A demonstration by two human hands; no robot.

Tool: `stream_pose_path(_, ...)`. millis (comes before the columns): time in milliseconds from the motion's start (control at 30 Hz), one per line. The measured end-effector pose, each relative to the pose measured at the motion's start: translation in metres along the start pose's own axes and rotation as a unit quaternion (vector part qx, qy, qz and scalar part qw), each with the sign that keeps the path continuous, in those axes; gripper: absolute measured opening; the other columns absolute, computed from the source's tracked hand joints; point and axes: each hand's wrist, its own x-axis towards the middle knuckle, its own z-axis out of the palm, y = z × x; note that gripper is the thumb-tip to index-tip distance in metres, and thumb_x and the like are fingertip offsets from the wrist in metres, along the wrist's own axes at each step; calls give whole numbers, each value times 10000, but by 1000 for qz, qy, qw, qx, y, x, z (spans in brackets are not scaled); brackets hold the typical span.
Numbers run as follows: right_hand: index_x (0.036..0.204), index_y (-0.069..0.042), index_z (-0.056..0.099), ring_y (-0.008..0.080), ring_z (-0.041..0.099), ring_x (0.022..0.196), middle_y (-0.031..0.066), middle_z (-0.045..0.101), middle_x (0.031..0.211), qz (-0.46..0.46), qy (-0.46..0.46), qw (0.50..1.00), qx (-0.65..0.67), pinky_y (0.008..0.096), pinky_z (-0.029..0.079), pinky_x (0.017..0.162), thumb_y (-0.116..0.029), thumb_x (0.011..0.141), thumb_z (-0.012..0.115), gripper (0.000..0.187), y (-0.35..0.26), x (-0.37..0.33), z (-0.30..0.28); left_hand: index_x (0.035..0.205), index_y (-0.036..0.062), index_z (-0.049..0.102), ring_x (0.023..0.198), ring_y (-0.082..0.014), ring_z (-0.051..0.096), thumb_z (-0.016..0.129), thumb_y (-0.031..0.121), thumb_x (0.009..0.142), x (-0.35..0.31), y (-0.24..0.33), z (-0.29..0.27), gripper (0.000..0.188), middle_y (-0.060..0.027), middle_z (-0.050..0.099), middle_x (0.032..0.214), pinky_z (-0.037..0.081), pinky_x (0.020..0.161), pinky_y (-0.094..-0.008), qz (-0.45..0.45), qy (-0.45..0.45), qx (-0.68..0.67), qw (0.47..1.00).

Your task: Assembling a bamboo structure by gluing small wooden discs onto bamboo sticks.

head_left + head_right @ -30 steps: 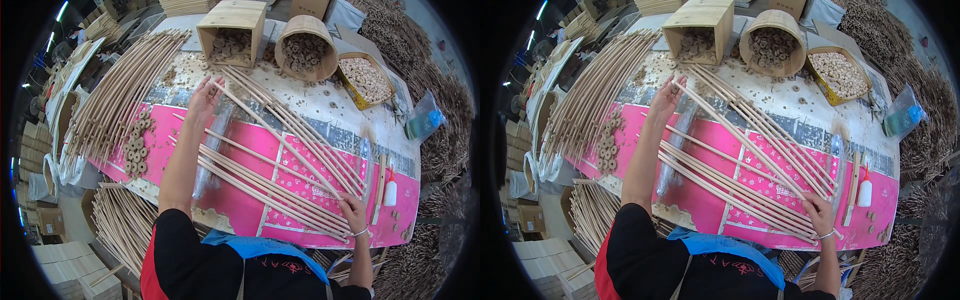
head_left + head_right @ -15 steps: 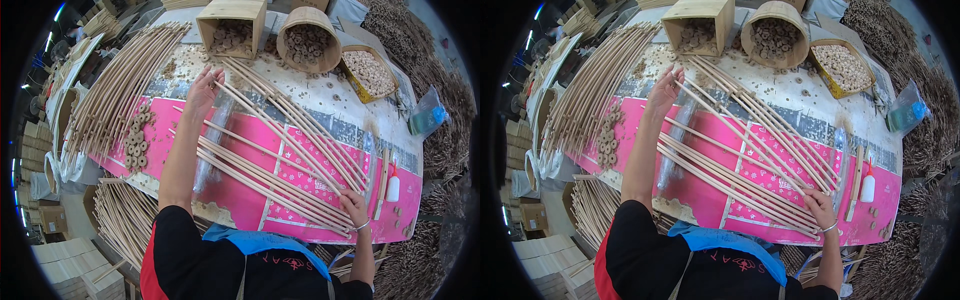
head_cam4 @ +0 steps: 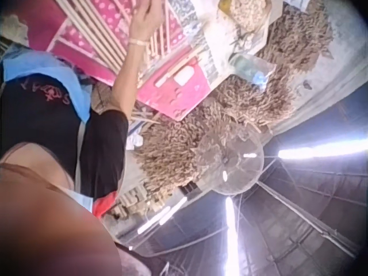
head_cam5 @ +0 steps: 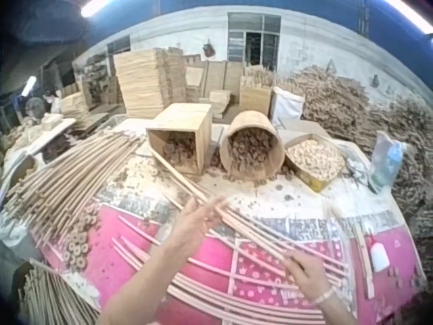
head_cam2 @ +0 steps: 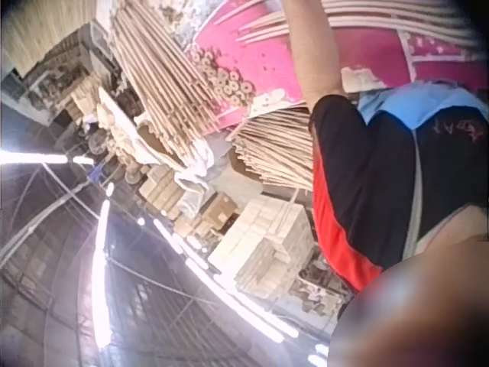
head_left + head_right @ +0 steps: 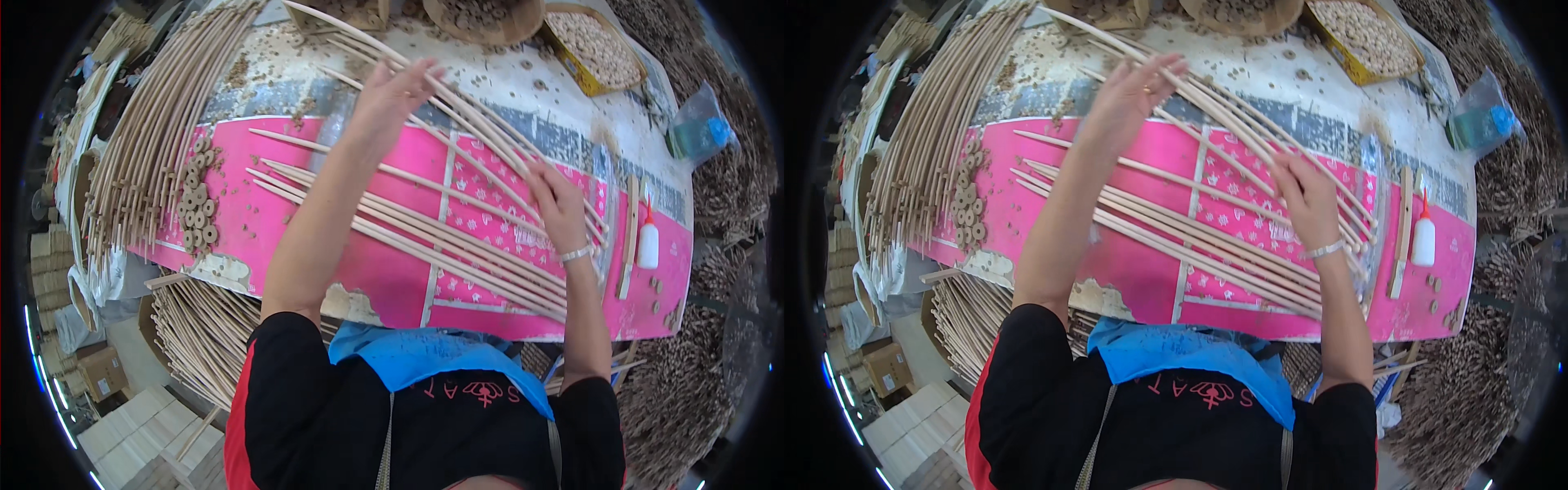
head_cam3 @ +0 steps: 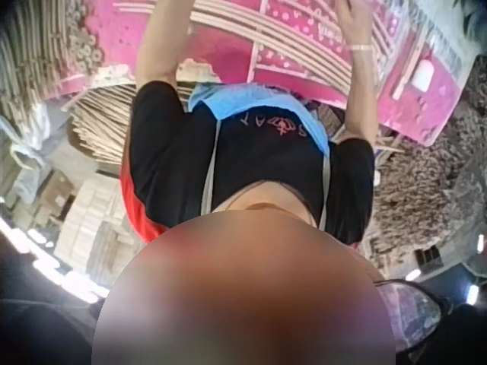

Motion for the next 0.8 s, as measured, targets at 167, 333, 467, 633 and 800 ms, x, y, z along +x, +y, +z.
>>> stream_pose_path(167, 1381, -70, 601, 337, 628, 1186, 145, 669, 1293, -217, 39, 951, -216, 426, 490, 996, -257, 898, 736, 535, 18, -25, 10, 1596, -45, 128, 1328, -320, 541, 590, 232, 1040, -53, 28, -40, 774, -214, 519, 1456, 460, 1095, -413, -1, 194, 215, 957)
stream_pose_path(333, 1578, 4, 288, 396, 368, 1454, 227, 379, 1580, -128, -131, 933, -310, 513, 250, 1208, -570, 686, 826, 1189, 23, -79, 34, 1549, -14, 306, 1165, -232, 632, 585, 175, 1038, -101, 51, -83, 612, -185, 592, 1382, 514, 973, -334, 58, 236, 200, 949)
stream_pose_path(467, 1509, -24, 422, 357, 505, 1228, 181, 529, 1351, -121, -122, 926, -336, 492, 398, 1032, -412, 588, 909, 1111, 7, -96, 45, 1505, 15, 409, 1082, -216, 668, 551, 127, 1046, -132, 58, -108, 493, -157, 646, 1295, 544, 918, -315, 72, 261, 197, 942)
stream_pose_path(633, 1095, -44, 600, 333, 571, 1077, 125, 585, 1053, -50, -165, 949, -263, 462, 467, 880, -255, 674, 857, 535, 10, -84, 43, 1467, 39, 483, 1035, -173, 675, 548, 111, 1042, -151, 68, -123, 436, -137, 667, 1244, 554, 895, -304, 81, 287, 195, 934)
stream_pose_path(800, 1009, -47, 612, 359, 625, 939, 159, 605, 976, -150, -186, 932, -274, 473, 529, 761, -210, 737, 745, 344, 27, -86, 58, 1453, 36, 507, 999, -151, 672, 554, 127, 1042, -159, 75, -117, 424, -114, 679, 1196, 544, 887, -287, 92, 286, 214, 930)
